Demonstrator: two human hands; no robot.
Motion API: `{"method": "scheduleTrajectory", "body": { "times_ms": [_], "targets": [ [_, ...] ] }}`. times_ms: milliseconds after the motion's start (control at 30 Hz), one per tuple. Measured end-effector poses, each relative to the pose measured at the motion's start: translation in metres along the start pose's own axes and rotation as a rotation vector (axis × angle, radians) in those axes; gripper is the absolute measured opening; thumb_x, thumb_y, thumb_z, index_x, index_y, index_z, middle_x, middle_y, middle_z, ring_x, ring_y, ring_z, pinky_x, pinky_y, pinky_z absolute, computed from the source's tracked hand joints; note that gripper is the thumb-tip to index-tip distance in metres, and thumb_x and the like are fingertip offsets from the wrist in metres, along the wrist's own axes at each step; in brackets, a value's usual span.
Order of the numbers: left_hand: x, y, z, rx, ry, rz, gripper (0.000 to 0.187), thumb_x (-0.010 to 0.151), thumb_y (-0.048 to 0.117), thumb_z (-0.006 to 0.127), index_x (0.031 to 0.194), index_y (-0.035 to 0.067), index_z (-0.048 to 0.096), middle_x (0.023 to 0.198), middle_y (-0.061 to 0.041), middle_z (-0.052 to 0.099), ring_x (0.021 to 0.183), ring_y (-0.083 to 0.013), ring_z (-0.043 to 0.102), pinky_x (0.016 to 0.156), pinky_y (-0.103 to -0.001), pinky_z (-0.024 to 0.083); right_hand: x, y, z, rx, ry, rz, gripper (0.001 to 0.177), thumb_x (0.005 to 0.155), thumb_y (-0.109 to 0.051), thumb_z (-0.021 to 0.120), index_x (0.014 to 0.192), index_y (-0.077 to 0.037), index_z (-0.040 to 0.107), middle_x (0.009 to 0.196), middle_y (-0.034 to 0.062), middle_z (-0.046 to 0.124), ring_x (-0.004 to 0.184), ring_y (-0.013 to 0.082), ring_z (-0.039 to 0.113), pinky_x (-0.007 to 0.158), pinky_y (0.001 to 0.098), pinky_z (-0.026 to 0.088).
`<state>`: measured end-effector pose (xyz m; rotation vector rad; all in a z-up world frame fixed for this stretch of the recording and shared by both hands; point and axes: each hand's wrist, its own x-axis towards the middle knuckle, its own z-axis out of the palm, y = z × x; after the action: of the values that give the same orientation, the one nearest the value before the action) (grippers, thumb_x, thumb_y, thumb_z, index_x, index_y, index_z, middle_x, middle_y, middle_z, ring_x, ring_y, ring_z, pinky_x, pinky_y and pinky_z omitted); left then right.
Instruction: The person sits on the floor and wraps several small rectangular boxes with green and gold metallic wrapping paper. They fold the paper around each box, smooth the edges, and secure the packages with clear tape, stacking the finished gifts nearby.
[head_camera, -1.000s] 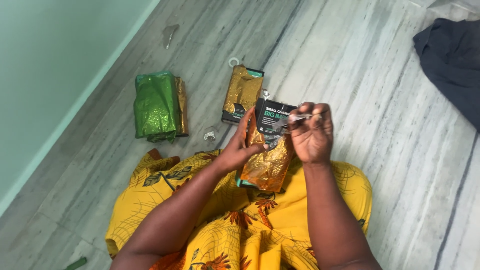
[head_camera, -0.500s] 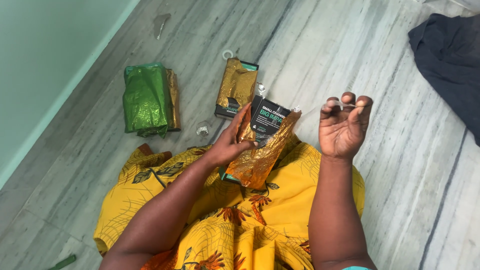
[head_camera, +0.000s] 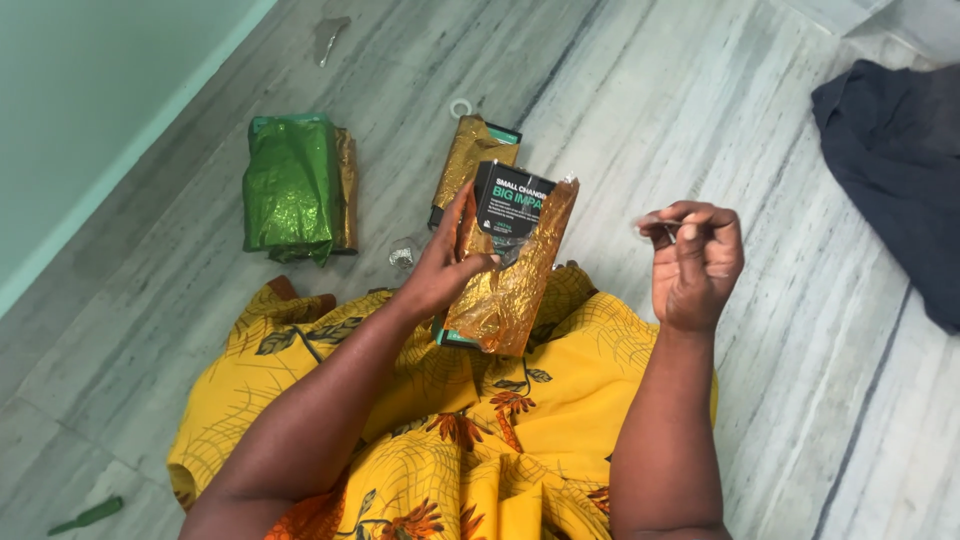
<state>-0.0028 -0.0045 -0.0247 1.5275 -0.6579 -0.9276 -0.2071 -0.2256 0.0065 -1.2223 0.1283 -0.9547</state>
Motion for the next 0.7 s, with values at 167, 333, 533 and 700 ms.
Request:
{"method": "scheduleTrajectory", "body": {
  "times_ms": [167, 333, 533, 700],
  "targets": [
    [-0.001, 0.004, -0.002, -0.017, 0.032, 0.005, 0.11, 0.083, 0.007, 0.071, 0.164, 0.026, -0.001, 0.172, -0.018, 0.01, 0.158, -0.035, 0.015, 0.124, -0.054, 0.024, -0.001, 0.006, 0.014, -0.138, -0.114, 0.062, 0.008, 0.111, -0.007, 0.061, 0.117, -0.005, 0.056, 0.121, 0.0112, 0.065, 0.113, 0.0213, 0.066, 0.104, 0.041, 0.057],
    [-0.004, 0.007, 0.001, -0.075, -0.019, 0.093, 0.108, 0.084, 0.005, 0.07, 0.165, 0.027, 0.0, 0.17, -0.022, 0.018, 0.154, -0.0373, 0.029, 0.124, -0.052, 0.032, -0.005, 0.011, 0.024, -0.314, -0.239, 0.09, 0.005, 0.109, -0.005, 0.059, 0.114, -0.004, 0.055, 0.119, 0.0111, 0.065, 0.116, 0.0214, 0.067, 0.108, 0.0391, 0.057],
    [-0.012, 0.013, 0.007, 0.072, -0.076, 0.012, 0.109, 0.084, 0.011, 0.073, 0.164, 0.031, 0.0, 0.153, -0.024, 0.045, 0.134, -0.0368, 0.058, 0.117, -0.051, 0.043, -0.009, 0.016, 0.038, -0.415, -0.304, 0.09, 0.005, 0.108, 0.0, 0.059, 0.113, -0.002, 0.056, 0.119, 0.0095, 0.063, 0.115, 0.0191, 0.066, 0.104, 0.0341, 0.055],
    [-0.016, 0.013, 0.014, 0.243, -0.086, 0.103, 0.109, 0.082, 0.015, 0.075, 0.163, 0.028, 0.002, 0.141, -0.026, 0.06, 0.124, -0.0382, 0.065, 0.115, -0.047, 0.046, -0.01, 0.02, 0.049, -0.576, -0.303, 0.093, 0.008, 0.104, -0.001, 0.065, 0.111, -0.002, 0.063, 0.122, 0.0089, 0.061, 0.109, 0.0165, 0.066, 0.092, 0.0303, 0.056]
  ]
}}
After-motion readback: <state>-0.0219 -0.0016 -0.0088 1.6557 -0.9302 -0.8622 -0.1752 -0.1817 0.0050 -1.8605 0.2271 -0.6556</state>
